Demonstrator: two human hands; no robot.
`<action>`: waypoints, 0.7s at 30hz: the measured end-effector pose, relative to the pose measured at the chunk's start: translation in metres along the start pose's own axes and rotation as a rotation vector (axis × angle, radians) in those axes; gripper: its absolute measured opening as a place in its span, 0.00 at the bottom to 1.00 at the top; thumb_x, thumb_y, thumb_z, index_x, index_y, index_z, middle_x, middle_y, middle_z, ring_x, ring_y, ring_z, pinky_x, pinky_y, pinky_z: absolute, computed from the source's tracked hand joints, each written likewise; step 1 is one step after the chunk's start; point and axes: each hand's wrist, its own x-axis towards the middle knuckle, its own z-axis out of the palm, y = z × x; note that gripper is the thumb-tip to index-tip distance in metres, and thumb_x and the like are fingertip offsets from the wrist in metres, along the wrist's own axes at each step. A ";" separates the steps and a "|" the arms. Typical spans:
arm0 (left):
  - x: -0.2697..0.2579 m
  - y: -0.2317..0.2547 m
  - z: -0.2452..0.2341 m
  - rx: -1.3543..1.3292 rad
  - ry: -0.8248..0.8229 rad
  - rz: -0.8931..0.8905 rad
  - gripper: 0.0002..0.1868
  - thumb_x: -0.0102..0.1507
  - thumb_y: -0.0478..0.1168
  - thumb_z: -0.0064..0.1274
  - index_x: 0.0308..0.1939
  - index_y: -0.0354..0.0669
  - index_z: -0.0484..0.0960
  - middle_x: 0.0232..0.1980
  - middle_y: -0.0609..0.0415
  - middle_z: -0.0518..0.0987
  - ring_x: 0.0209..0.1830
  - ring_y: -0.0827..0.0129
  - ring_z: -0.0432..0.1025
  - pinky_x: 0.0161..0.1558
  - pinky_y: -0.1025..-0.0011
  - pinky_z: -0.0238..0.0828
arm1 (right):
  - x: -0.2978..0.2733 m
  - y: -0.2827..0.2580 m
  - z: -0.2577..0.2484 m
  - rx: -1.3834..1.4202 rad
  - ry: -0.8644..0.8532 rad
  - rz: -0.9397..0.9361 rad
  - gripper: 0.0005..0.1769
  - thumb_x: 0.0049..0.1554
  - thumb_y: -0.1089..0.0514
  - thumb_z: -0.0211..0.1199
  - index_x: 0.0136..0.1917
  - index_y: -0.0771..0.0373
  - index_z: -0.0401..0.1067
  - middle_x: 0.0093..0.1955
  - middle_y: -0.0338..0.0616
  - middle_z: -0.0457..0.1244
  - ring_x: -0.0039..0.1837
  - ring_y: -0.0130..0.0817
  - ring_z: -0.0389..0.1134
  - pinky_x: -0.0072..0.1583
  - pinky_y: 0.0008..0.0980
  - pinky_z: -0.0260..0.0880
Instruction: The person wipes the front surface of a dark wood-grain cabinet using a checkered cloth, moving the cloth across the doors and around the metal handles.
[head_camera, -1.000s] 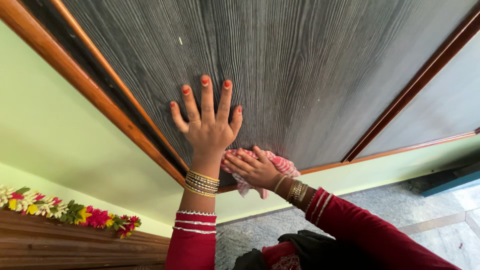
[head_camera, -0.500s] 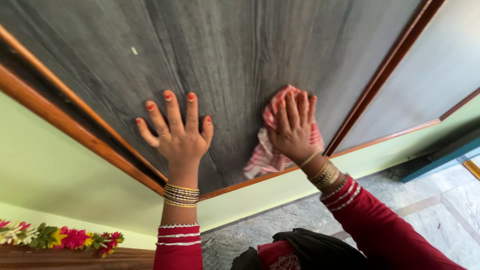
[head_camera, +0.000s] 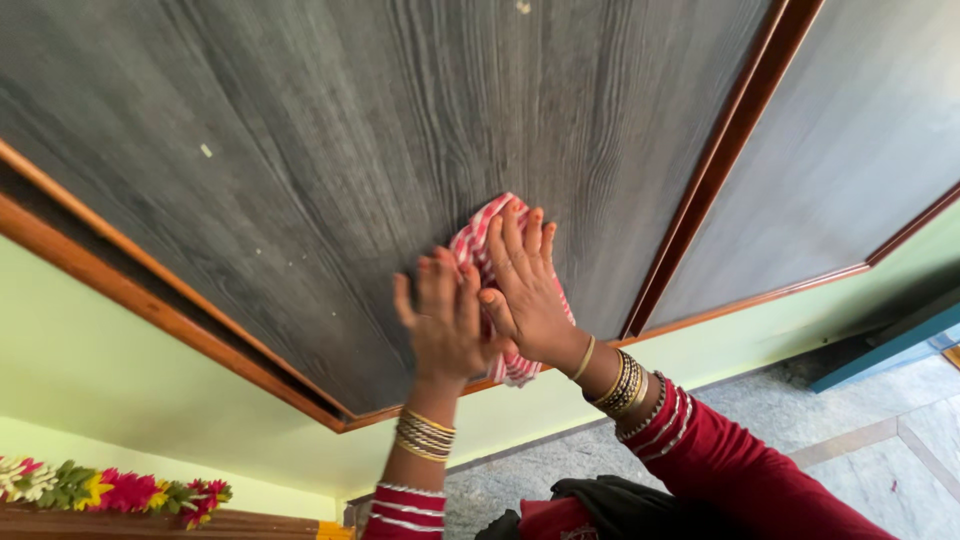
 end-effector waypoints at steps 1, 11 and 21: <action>-0.004 0.013 0.011 -0.053 0.022 0.000 0.53 0.67 0.79 0.14 0.82 0.45 0.48 0.84 0.40 0.48 0.87 0.50 0.38 0.81 0.37 0.29 | -0.001 0.002 -0.007 0.002 -0.001 0.000 0.45 0.69 0.37 0.34 0.84 0.73 0.35 0.87 0.67 0.28 0.86 0.69 0.19 0.81 0.66 0.16; 0.036 0.057 0.070 0.065 0.057 -0.029 0.54 0.68 0.82 0.28 0.85 0.51 0.43 0.86 0.44 0.45 0.84 0.46 0.32 0.75 0.30 0.29 | 0.007 0.047 -0.092 0.790 -0.317 -0.107 0.43 0.70 0.35 0.24 0.85 0.68 0.41 0.89 0.61 0.32 0.89 0.61 0.24 0.84 0.56 0.16; 0.059 0.047 0.051 0.464 0.074 -0.046 0.45 0.72 0.73 0.39 0.86 0.61 0.44 0.85 0.36 0.30 0.86 0.38 0.29 0.78 0.32 0.34 | -0.002 0.105 -0.109 -0.346 0.205 -0.036 0.33 0.71 0.40 0.50 0.80 0.62 0.60 0.84 0.65 0.42 0.85 0.70 0.37 0.82 0.67 0.33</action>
